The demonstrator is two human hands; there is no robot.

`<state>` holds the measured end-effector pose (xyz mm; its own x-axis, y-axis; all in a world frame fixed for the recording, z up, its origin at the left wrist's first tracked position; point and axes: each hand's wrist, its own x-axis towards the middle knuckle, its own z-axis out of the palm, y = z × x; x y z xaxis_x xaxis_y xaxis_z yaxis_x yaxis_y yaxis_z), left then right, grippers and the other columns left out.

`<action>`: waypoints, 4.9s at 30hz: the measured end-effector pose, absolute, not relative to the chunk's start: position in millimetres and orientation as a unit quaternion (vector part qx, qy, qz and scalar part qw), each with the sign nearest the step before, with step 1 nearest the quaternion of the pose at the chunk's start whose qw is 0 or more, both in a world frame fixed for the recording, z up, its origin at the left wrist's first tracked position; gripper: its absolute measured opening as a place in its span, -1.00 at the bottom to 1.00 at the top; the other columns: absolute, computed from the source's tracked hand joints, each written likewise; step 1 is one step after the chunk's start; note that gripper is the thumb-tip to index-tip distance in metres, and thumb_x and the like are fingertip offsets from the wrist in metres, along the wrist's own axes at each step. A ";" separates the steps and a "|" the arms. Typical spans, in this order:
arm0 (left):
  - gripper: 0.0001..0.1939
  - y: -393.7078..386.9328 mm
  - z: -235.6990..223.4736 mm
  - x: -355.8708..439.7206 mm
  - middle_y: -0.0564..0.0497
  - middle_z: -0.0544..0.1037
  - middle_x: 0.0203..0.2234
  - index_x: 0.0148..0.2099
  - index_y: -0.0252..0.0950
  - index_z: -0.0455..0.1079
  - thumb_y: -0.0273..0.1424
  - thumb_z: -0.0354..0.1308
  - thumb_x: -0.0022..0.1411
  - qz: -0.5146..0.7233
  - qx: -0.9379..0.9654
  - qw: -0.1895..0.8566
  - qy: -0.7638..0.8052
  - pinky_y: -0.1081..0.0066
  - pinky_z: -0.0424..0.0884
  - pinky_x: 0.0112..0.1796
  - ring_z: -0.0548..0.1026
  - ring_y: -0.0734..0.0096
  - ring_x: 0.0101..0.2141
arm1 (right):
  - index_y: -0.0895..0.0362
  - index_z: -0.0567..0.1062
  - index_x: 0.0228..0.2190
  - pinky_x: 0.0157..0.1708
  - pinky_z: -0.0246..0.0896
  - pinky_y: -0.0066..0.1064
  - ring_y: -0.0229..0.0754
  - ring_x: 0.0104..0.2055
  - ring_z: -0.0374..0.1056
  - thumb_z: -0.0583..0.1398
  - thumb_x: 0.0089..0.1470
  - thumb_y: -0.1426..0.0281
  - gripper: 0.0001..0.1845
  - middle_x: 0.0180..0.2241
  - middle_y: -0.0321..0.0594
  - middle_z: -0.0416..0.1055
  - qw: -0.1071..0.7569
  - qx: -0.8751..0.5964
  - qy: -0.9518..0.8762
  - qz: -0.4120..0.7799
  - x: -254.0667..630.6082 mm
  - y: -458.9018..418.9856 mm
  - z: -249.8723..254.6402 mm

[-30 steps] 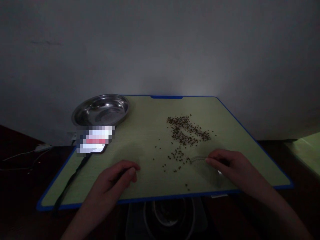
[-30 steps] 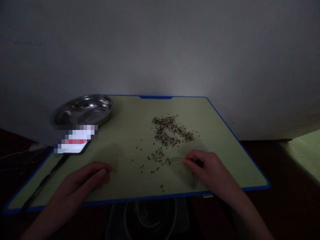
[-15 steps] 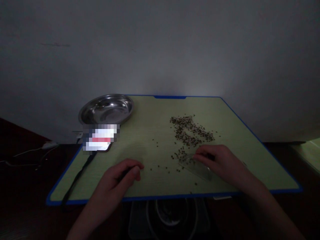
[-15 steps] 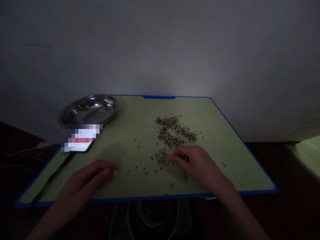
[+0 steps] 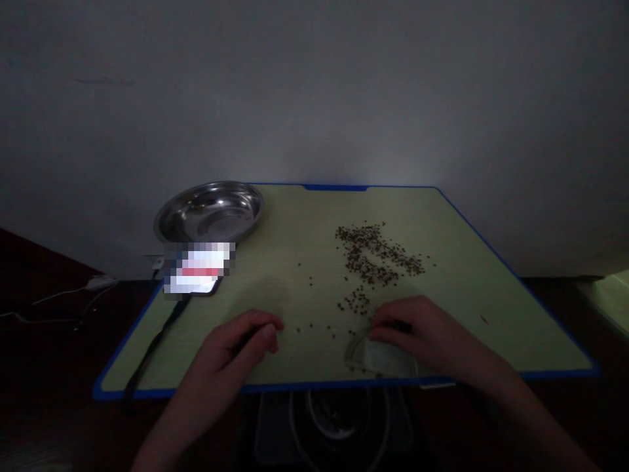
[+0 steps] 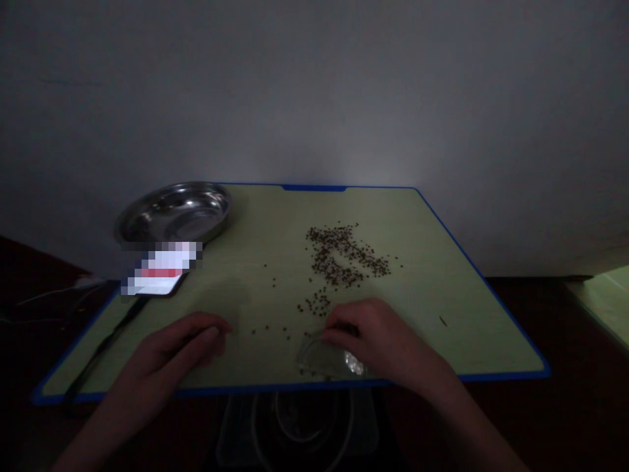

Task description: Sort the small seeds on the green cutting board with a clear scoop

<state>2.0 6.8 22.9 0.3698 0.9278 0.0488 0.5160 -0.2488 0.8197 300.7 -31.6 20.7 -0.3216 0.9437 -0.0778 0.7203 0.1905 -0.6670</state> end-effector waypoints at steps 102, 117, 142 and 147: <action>-0.76 1.6 23.1 3.0 0.14 0.40 -0.62 -0.38 -0.25 0.44 -0.26 0.04 0.24 0.338 0.677 0.429 0.493 0.49 0.24 -0.53 0.35 0.48 -0.56 | 0.18 0.62 -0.30 -0.32 0.15 -0.40 -0.19 -0.33 0.40 0.23 0.09 0.41 -0.83 -0.32 -0.13 0.59 0.075 -0.429 -0.872 0.222 226.0 108.4 44.1; -0.75 2.5 23.9 3.3 0.13 0.41 -0.62 -0.37 -0.25 0.41 -0.24 0.02 0.24 0.340 0.666 0.436 0.501 0.48 0.27 -0.53 0.36 0.49 -0.57 | 0.11 0.61 -0.35 -0.35 0.20 -0.45 -0.26 -0.39 0.40 0.24 0.12 0.41 -0.89 -0.41 -0.26 0.56 0.063 -0.370 -0.858 0.350 232.6 28.8 41.4; -0.73 7.6 23.0 2.0 0.13 0.39 -0.66 -0.44 -0.22 0.43 -0.20 0.07 0.22 0.332 0.686 0.404 0.506 0.51 0.24 -0.59 0.33 0.48 -0.62 | 0.09 0.55 -0.37 -0.56 0.20 -0.41 -0.26 -0.56 0.32 0.14 0.13 0.23 -0.76 -0.48 -0.26 0.49 0.212 -0.639 -0.694 0.254 358.5 6.8 67.6; -0.70 7.5 23.7 2.1 0.12 0.42 -0.66 -0.46 -0.21 0.42 -0.15 0.08 0.20 0.329 0.688 0.386 0.519 0.50 0.28 -0.58 0.36 0.44 -0.61 | 0.09 0.57 -0.38 -0.44 0.12 -0.40 -0.21 -0.43 0.38 0.13 0.18 0.38 -0.79 -0.44 -0.25 0.54 0.123 -0.593 -0.776 0.178 311.7 15.2 52.8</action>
<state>2.1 7.5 23.7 0.2449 0.9681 0.0523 0.4596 -0.1635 0.8729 311.7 15.2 52.8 -0.2666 0.9636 -0.0202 0.8757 0.2334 -0.4228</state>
